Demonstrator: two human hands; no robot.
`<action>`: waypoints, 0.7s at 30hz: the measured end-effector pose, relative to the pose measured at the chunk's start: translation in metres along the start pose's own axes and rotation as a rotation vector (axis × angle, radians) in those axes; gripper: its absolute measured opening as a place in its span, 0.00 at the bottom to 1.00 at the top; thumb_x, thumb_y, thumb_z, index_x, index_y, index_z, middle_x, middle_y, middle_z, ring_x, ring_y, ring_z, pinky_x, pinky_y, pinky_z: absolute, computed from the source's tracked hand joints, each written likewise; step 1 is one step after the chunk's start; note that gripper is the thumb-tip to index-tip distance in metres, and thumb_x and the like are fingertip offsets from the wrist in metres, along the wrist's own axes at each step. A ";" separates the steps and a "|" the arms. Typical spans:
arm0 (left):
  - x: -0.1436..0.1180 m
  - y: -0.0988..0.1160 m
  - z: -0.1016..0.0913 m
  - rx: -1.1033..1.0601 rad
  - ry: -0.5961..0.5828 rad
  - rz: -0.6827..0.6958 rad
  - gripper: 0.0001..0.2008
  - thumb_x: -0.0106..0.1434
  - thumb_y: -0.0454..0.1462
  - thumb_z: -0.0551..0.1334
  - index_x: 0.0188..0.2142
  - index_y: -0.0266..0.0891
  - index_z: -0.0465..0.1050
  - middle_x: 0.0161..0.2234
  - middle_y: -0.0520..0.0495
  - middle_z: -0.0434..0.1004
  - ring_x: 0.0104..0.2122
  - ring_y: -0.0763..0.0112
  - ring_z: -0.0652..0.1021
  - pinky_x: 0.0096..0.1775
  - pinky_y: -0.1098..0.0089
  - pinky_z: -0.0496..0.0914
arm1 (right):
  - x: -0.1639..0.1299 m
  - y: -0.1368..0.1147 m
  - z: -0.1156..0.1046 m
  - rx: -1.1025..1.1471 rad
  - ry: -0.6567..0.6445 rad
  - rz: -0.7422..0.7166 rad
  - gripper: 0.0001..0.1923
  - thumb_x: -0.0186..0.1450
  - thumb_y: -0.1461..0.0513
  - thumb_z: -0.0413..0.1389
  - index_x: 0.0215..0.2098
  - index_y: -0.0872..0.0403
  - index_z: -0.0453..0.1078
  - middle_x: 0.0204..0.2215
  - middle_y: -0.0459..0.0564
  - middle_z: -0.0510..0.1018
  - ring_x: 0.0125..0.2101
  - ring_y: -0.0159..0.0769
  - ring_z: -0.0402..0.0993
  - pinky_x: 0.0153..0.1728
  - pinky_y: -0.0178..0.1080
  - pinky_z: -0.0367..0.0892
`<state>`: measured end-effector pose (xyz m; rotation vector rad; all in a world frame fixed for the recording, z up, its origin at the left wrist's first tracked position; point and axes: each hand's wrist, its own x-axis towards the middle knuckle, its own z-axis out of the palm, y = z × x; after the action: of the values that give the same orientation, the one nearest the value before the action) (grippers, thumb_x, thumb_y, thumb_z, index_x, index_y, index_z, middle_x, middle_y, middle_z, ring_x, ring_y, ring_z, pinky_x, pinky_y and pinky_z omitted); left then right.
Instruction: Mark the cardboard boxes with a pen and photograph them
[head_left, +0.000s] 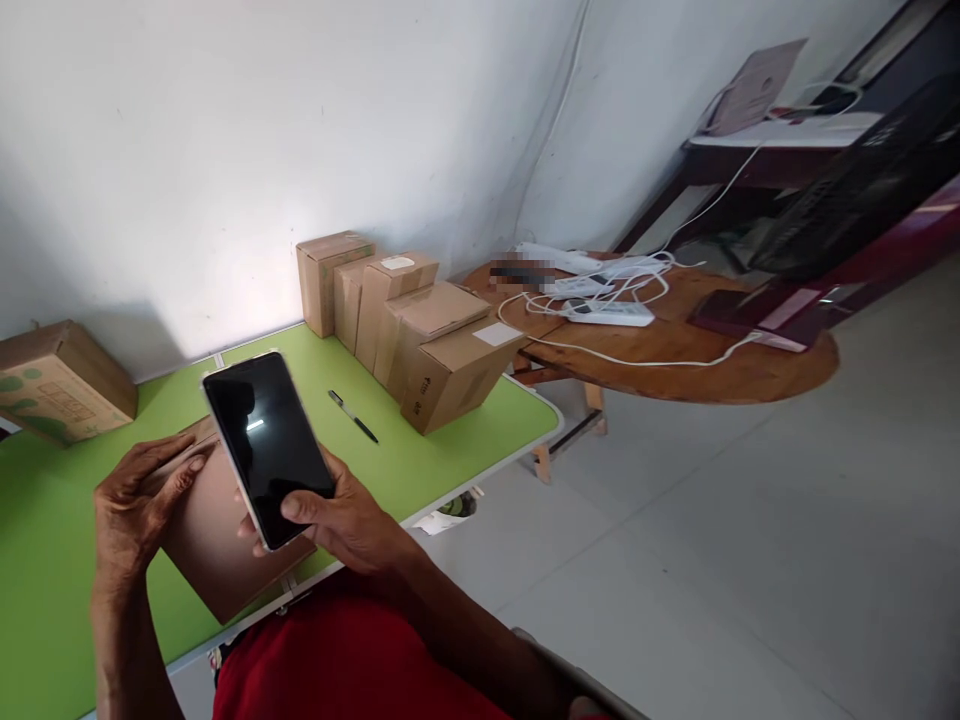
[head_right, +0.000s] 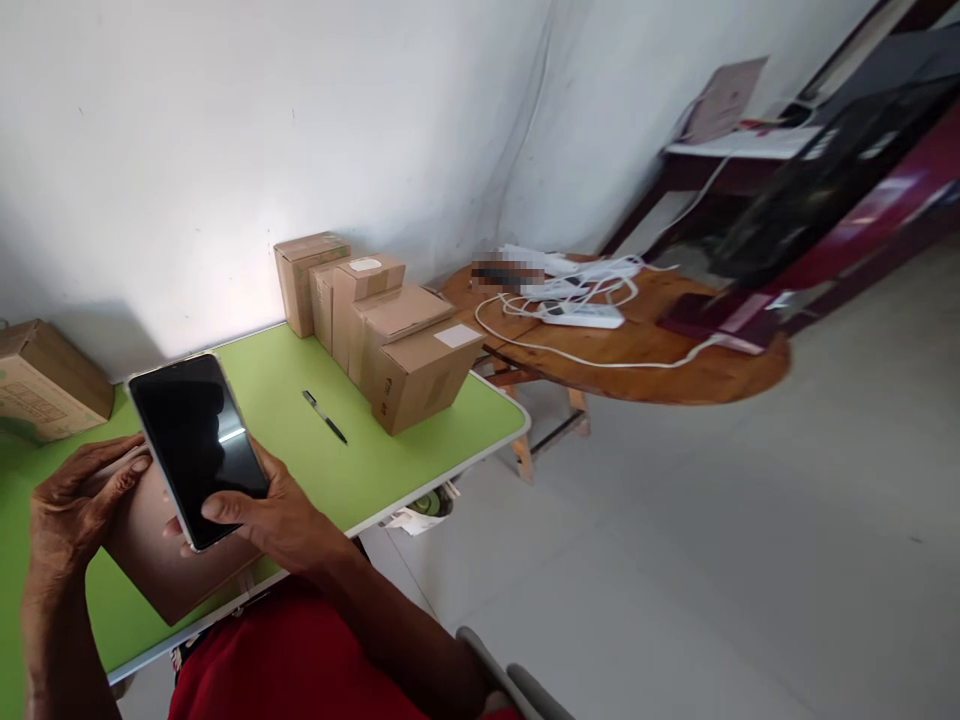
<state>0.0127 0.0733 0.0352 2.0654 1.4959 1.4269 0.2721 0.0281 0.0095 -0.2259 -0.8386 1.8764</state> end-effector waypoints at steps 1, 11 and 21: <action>0.000 0.001 0.000 -0.007 0.001 0.017 0.15 0.66 0.53 0.78 0.46 0.50 0.92 0.49 0.46 0.93 0.51 0.53 0.89 0.57 0.55 0.82 | 0.003 0.004 0.005 0.006 -0.015 0.005 0.36 0.60 0.48 0.82 0.57 0.48 0.73 0.42 0.46 0.89 0.35 0.44 0.91 0.37 0.44 0.86; 0.001 -0.004 0.000 0.003 0.001 0.058 0.15 0.67 0.53 0.77 0.47 0.51 0.92 0.49 0.46 0.93 0.49 0.53 0.89 0.56 0.55 0.83 | 0.002 0.020 -0.003 -0.030 0.023 0.107 0.41 0.55 0.48 0.84 0.59 0.48 0.73 0.46 0.48 0.88 0.36 0.43 0.90 0.39 0.44 0.85; -0.004 -0.001 0.000 -0.003 0.009 -0.004 0.16 0.65 0.53 0.79 0.48 0.52 0.92 0.50 0.47 0.93 0.51 0.54 0.88 0.58 0.56 0.82 | -0.005 0.021 -0.035 -0.116 0.185 -0.014 0.38 0.59 0.43 0.81 0.58 0.50 0.75 0.42 0.49 0.88 0.34 0.44 0.89 0.34 0.44 0.85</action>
<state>0.0122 0.0707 0.0323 2.0555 1.4995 1.4379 0.2771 0.0346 -0.0311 -0.4571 -0.8201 1.7649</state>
